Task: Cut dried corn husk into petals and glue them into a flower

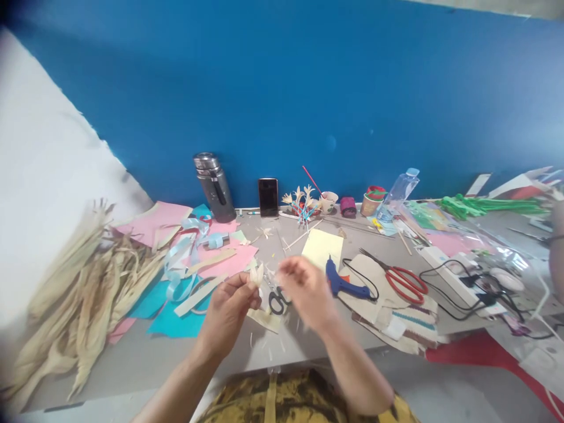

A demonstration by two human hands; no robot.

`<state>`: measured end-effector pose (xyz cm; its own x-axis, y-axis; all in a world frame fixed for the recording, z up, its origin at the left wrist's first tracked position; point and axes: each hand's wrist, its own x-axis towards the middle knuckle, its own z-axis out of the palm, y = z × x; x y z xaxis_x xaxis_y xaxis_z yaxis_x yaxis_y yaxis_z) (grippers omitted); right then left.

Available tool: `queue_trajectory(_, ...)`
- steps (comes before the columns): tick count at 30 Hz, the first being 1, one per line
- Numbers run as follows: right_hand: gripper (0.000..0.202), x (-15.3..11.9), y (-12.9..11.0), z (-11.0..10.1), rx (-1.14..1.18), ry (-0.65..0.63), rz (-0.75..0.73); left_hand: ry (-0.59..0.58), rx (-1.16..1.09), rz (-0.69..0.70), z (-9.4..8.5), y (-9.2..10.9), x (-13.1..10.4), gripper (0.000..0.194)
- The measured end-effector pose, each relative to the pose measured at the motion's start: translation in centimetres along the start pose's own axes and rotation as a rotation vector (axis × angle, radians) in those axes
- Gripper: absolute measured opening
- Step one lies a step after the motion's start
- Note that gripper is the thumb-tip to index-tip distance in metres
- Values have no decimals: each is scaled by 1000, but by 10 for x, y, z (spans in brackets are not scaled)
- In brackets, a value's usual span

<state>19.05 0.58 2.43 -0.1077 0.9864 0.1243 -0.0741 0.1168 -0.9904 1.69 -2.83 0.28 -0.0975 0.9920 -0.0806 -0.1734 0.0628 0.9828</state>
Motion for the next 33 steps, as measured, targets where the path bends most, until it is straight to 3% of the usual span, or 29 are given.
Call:
queue_trajectory(2, 18, 6, -19, -20, 102, 279, -177, 32, -82, -18, -8, -1, 3, 18)
queue_trajectory(4, 13, 7, -38, -33, 163, 526, -457, 65, -150, -26, -13, -2, 5, 17)
queue_trajectory(6, 12, 3, -44, -33, 107, 595, -604, 71, -195, -28, -14, -2, 6, 16)
queue_trajectory(7, 13, 0, -41, -27, 37, 577, -595, 61, -195, -25, -13, -2, 6, 17)
queue_trajectory(8, 17, -2, -35, -20, -51, 455, -487, 45, -178, -19, -11, -1, 7, 18)
queue_trajectory(10, 29, -5, -13, -3, -156, 21, -142, 10, -106, 0, -6, 1, 7, 20)
queue_trajectory(11, 36, -5, -1, 4, -133, -141, -7, -7, -58, 8, -3, 3, 6, 20)
queue_trajectory(12, 40, -4, 10, 9, -77, -203, 63, -22, -14, 17, 0, 5, 6, 20)
queue_trajectory(16, 39, 0, 28, 12, 51, -206, 125, -55, 87, 52, 9, 11, 5, 19)
queue_trajectory(25, 33, -9, 14, 11, -75, -220, 92, 8, 229, 147, 10, 2, -3, 17)
queue_trajectory(29, 31, -12, 18, 15, -88, -209, 80, -32, 120, 105, 9, -3, -6, 19)
queue_trajectory(33, 26, -17, 18, 17, -37, -156, 68, -127, -158, -13, 10, -11, -6, 22)
